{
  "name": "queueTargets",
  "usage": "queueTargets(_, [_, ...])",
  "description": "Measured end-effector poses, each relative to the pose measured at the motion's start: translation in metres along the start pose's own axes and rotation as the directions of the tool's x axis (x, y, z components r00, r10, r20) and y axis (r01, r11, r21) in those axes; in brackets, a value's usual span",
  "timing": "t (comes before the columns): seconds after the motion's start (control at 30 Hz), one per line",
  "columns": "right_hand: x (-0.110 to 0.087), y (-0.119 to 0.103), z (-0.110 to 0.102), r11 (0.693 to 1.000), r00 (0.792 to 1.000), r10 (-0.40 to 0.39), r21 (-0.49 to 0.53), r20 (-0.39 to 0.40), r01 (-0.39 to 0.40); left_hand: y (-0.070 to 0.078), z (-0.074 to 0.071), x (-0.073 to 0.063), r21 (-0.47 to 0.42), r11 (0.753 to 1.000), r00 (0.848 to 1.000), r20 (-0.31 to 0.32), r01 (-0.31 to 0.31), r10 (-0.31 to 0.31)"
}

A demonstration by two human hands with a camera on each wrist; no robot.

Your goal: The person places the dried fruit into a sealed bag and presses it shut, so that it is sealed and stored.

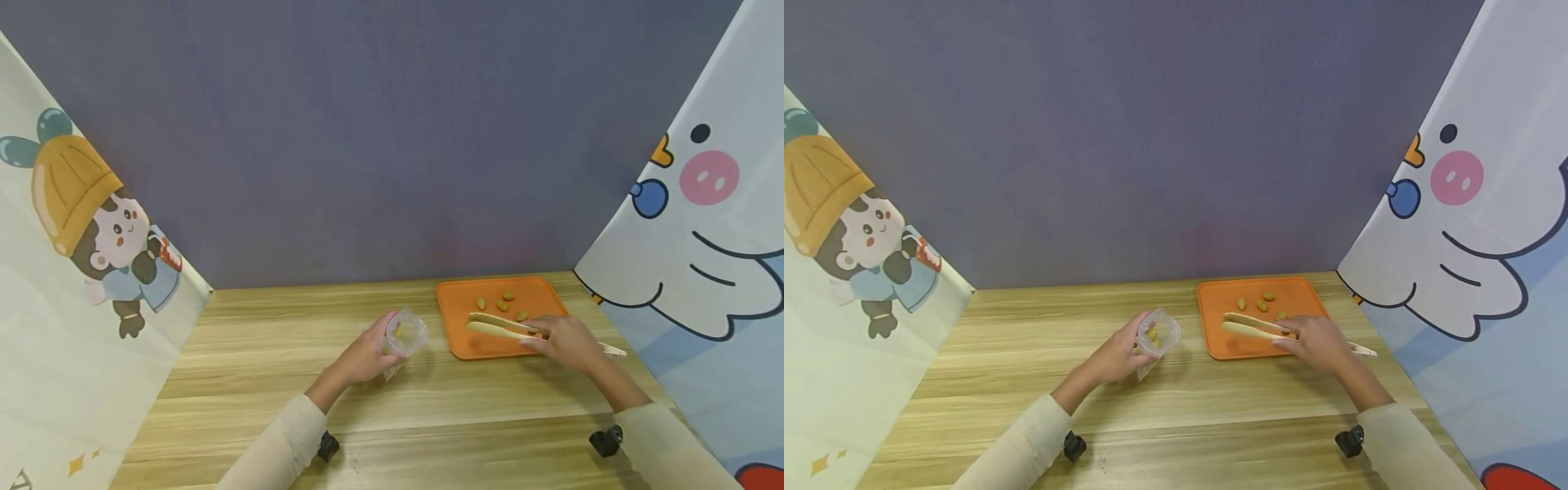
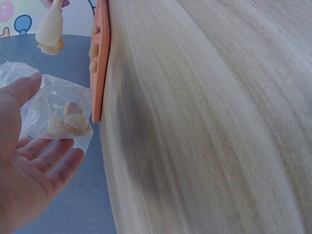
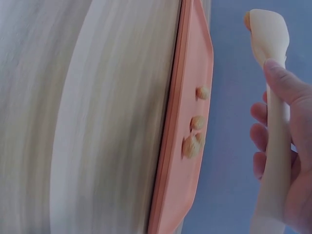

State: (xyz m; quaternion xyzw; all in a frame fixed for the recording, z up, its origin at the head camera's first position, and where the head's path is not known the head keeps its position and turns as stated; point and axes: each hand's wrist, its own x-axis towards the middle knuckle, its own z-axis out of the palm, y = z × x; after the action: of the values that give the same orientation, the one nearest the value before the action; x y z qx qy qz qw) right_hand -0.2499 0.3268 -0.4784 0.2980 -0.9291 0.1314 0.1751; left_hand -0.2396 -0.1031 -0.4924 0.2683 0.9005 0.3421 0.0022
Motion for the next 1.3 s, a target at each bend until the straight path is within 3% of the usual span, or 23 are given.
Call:
queueTargets(0.3, [0.014,-0.018,-0.001,0.999,1.000,-0.015,0.045,0.014,0.014,0.002,0.000,0.000,-0.003,1.000,1.000,0.011,0.010,-0.010])
queueTargets(0.63, [0.026,-0.036,-0.003,0.995,0.998,-0.058,0.079,-0.025,0.060,0.005,0.003,0.001,-0.001,1.000,1.000,0.007,-0.009,0.009])
queueTargets(1.07, [0.046,-0.059,-0.004,0.990,0.998,-0.054,0.136,0.035,0.049,0.006,0.005,0.003,-0.011,1.000,0.999,0.032,-0.009,0.009])
queueTargets(1.3, [0.053,-0.067,-0.003,0.991,0.995,-0.069,0.117,0.076,0.060,0.008,0.006,0.003,-0.016,1.000,0.999,0.037,-0.003,0.003])
